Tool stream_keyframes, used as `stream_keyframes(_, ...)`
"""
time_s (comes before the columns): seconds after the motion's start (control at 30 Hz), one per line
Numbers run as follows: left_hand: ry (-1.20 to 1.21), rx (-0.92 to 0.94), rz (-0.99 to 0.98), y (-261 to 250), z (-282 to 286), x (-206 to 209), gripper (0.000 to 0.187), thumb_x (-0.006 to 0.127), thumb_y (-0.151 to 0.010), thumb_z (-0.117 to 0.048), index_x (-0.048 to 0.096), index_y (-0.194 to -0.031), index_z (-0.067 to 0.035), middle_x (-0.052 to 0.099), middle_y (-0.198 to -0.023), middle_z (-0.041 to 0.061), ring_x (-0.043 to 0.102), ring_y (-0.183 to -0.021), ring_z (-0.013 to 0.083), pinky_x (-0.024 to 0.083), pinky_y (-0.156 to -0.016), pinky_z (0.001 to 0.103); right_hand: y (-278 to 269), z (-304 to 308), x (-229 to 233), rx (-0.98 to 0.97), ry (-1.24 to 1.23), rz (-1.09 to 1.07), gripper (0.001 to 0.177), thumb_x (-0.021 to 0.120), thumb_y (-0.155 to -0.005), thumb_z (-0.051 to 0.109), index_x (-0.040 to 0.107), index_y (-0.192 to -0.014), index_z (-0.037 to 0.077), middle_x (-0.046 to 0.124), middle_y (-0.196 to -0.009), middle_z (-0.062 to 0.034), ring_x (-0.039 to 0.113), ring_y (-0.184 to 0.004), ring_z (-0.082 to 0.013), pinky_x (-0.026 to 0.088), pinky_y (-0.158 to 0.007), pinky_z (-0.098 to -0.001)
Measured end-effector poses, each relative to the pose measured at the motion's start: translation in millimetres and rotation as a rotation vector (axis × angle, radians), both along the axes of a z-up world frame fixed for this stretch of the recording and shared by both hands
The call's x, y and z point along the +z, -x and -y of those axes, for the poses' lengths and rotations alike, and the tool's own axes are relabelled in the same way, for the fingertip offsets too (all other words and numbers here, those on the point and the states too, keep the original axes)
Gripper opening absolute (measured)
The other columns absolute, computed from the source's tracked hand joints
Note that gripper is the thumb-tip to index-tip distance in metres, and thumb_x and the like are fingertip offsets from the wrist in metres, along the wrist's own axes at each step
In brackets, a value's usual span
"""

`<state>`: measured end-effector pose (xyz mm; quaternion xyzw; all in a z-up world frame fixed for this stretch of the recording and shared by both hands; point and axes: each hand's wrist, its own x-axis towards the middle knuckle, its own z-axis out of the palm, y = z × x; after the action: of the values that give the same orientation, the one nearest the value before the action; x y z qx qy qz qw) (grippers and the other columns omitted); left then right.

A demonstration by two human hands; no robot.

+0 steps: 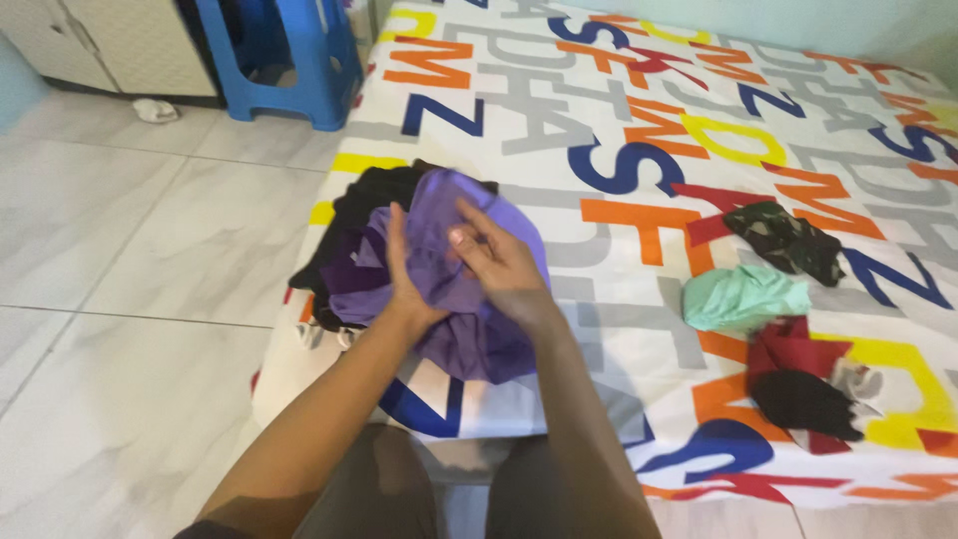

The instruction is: The person buttons and folds a maroon shirt, a purple collared shirt, and camouflage-patterned pants on a bed, then places the folded items into a cabinet.

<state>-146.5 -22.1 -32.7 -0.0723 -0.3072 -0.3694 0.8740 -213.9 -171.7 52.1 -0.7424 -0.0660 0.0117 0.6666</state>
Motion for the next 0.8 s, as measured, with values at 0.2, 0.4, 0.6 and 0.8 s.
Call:
stream_keyframes(0.2, -0.756, 0.23, -0.584, -14.2, -82.9, -12.3, 0.064, 0.048, -0.094, -0.047, 0.067, -0.138, -0.005, 0.073, -0.138, 0.016, 0.069, -0.126, 0.035, 0.047, -0.115, 0.052, 11.1, -37.2, -66.8, -0.512, 1.131, 0.655, 0.061, 0.056, -0.108, 0.041, 0.044, -0.161, 0.013, 0.055, -0.161, -0.018, 0.045, -0.153, -0.0365, 0.031, -0.116, -0.07)
stream_keyframes(0.4, -1.385, 0.865, -0.321, -9.3, -78.8, 39.4, 0.061, 0.07, -0.09, -0.04, 0.067, -0.136, 0.0, 0.067, -0.141, 0.028, 0.061, -0.134, 0.0526, 0.044, -0.112, 0.062, -0.9, -27.4, -149.1, -0.233, 1.186, 0.445, 0.075, 0.058, -0.101, 0.048, 0.039, -0.164, 0.011, 0.033, -0.17, -0.0262, 0.022, -0.156, -0.0464, 0.01, -0.106, -0.0912)
stream_keyframes(0.6, -2.086, 1.87, 1.714, 9.0, -13.2, 31.9, 0.031, 0.06, -0.114, -0.045, 0.06, -0.135, -0.023, 0.037, -0.178, 0.019, 0.034, -0.163, 0.0354, 0.031, -0.136, 0.055, -48.8, 3.0, -153.8, -0.544, 1.043, 0.271, 0.047, 0.044, -0.115, 0.039, 0.05, -0.161, 0.032, 0.049, -0.172, 0.0001, 0.035, -0.168, -0.0292, 0.019, -0.133, -0.0763)
stream_keyframes(0.8, -2.444, 1.015, 1.347, -9.8, -49.6, -12.0, 0.08, 0.028, -0.096, -0.074, 0.025, -0.167, -0.036, 0.004, -0.177, 0.008, 0.003, -0.163, 0.0289, -0.005, -0.116, 0.078, -8.4, -2.9, -170.9, -0.464, 1.292, 0.292, 0.062, 0.054, -0.103, 0.046, 0.039, -0.161, 0.029, 0.038, -0.166, -0.0152, 0.038, -0.153, -0.0373, 0.022, -0.113, -0.0778)
